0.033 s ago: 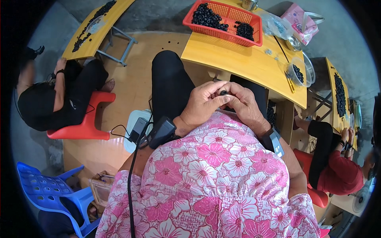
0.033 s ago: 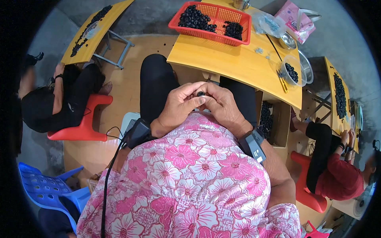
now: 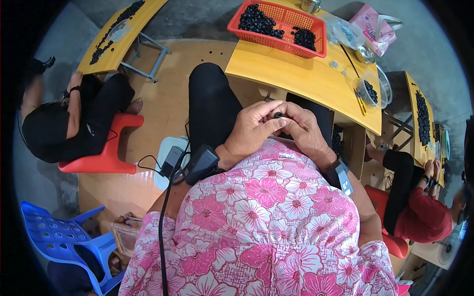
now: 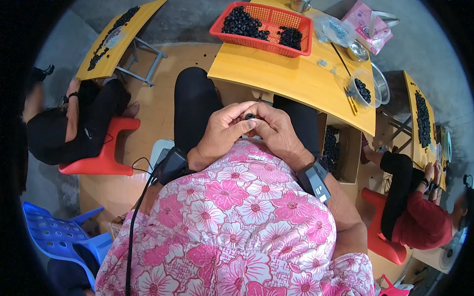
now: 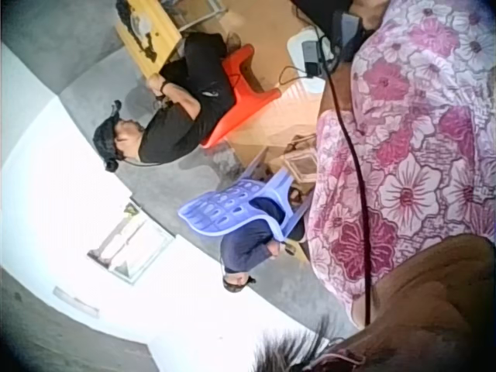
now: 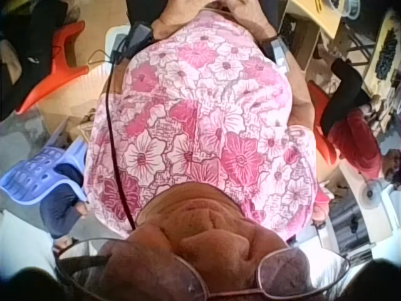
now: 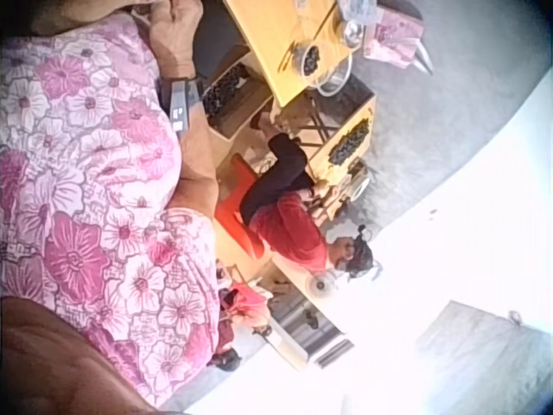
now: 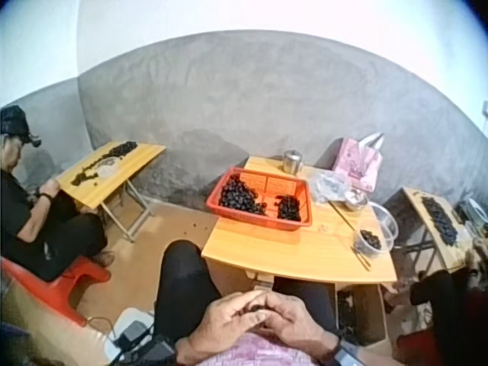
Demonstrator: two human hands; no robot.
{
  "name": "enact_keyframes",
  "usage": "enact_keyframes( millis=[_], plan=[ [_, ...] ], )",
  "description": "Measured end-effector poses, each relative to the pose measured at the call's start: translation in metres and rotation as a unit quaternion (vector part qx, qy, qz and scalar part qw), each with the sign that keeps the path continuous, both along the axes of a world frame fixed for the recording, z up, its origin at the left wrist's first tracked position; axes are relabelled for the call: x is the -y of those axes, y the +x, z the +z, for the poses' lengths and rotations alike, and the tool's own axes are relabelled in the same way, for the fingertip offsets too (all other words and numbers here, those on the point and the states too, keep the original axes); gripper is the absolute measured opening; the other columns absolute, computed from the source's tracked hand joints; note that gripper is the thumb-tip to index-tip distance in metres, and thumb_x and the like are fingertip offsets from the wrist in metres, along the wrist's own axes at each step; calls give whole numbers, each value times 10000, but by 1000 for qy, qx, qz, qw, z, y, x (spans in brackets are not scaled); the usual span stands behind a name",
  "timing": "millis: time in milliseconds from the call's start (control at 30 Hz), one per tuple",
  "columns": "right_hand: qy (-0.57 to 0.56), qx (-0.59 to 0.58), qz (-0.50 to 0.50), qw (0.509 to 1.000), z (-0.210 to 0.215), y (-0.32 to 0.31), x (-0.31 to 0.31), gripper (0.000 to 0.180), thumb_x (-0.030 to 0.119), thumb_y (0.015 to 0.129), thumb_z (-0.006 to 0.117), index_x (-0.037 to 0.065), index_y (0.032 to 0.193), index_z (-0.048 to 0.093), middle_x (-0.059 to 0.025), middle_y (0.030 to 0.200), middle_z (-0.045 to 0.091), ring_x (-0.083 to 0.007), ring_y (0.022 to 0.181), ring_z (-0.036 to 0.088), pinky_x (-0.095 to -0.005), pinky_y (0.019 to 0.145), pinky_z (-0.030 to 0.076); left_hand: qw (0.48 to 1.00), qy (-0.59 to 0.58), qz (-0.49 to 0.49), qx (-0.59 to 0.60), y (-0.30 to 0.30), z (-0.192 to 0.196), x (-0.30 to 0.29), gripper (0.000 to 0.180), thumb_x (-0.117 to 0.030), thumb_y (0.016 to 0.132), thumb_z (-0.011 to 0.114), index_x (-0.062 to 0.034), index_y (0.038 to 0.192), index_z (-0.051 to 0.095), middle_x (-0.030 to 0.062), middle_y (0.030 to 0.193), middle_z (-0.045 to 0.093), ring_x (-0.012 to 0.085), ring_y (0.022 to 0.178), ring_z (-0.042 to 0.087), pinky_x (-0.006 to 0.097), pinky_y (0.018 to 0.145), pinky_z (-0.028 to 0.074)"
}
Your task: Inspecting and sorting small black rubber components from a red basket onto a workspace.
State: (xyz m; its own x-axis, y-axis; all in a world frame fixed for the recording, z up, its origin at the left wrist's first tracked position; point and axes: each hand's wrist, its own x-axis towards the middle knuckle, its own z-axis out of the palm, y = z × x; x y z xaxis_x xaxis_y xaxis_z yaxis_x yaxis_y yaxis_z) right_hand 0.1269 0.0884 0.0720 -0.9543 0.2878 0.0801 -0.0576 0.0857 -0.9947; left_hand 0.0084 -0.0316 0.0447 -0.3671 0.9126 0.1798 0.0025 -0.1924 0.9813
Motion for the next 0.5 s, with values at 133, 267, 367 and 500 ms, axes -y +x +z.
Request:
enact_keyframes(
  millis=[133, 267, 367, 500],
  plan=[
    [-20, 7, -41, 999, 8, 5, -1, 131, 80, 912, 514, -17, 983, 568, -19, 881, 572, -78, 792, 554, -230, 704, 487, 993, 32, -26, 108, 7, 5, -3, 488, -91, 888, 605, 36, 1327, 431, 8, 924, 520, 57, 787, 509, 204, 683, 457],
    [-31, 0, -150, 988, 1, 13, -30, 144, 95, 897, 572, 11, 1014, 582, 4, 860, 577, -62, 745, 542, -208, 664, 460, 993, 7, -28, 119, 1, -8, 2, 516, -104, 900, 577, 8, 1369, 391, 0, 893, 525, 51, 743, 483, 186, 672, 424],
    [-25, -16, -289, 957, 4, 22, -63, 164, 82, 886, 584, 11, 1033, 590, -13, 850, 583, -77, 750, 564, -232, 665, 497, 994, -23, -19, 101, -6, -15, 0, 475, -95, 898, 576, 12, 1338, 433, -7, 872, 526, 50, 734, 484, 187, 671, 431],
    [103, -76, -408, 904, 9, 58, -141, 158, 13, 861, 602, 1, 1019, 596, -18, 840, 587, -87, 754, 575, -252, 658, 535, 991, -66, -11, 115, -4, -18, -3, 396, -69, 891, 565, 18, 1273, 508, -19, 848, 526, 47, 718, 483, 191, 668, 442]
  ],
)
